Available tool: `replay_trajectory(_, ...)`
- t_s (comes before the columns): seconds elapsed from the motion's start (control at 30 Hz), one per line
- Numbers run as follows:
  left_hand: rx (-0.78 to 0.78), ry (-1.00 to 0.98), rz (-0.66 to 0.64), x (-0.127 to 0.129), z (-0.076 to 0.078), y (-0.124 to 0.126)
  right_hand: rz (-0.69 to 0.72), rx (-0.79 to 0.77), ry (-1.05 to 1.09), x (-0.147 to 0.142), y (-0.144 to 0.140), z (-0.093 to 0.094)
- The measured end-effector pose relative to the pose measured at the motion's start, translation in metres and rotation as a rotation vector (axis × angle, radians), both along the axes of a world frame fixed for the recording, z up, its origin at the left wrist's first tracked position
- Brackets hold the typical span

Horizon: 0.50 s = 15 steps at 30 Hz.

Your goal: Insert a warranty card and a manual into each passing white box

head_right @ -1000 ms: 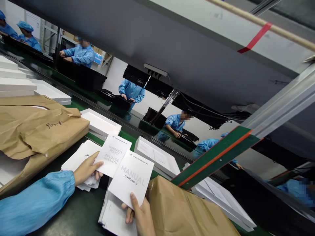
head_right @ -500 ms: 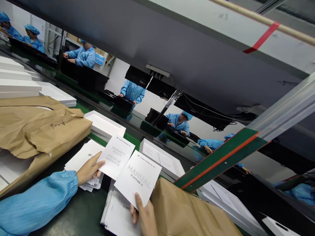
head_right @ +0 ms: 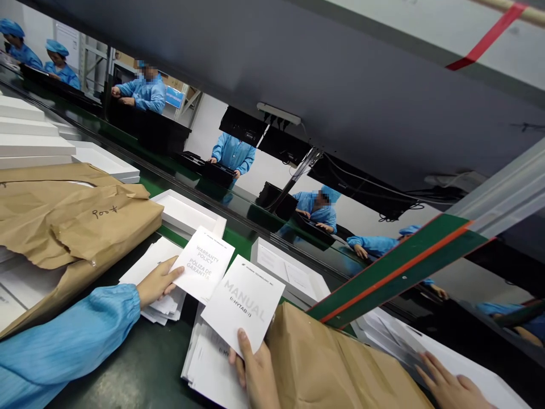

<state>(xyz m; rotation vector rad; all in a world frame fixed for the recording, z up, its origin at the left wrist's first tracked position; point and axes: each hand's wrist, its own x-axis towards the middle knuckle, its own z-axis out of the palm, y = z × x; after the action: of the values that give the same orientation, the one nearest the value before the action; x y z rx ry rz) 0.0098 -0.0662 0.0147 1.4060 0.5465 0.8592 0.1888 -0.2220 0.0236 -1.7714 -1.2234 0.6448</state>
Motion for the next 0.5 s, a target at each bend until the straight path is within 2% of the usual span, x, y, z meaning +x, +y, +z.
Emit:
replay_trajectory(0.1, -0.031, 0.008, -0.008, 0.000, 0.001, 0.000, -0.008, -0.022, 0.135, -0.006, -0.001, 0.006)
replay_trajectory(0.33, -0.044, 0.041, -0.013, 0.001, 0.000, 0.002, -0.150, -0.020, 0.275, -0.019, -0.001, 0.017)
replay_trajectory(0.5, -0.024, 0.055, -0.005, 0.000, 0.002, 0.000, -0.225, 0.113, 0.418, -0.019, 0.000, 0.014)
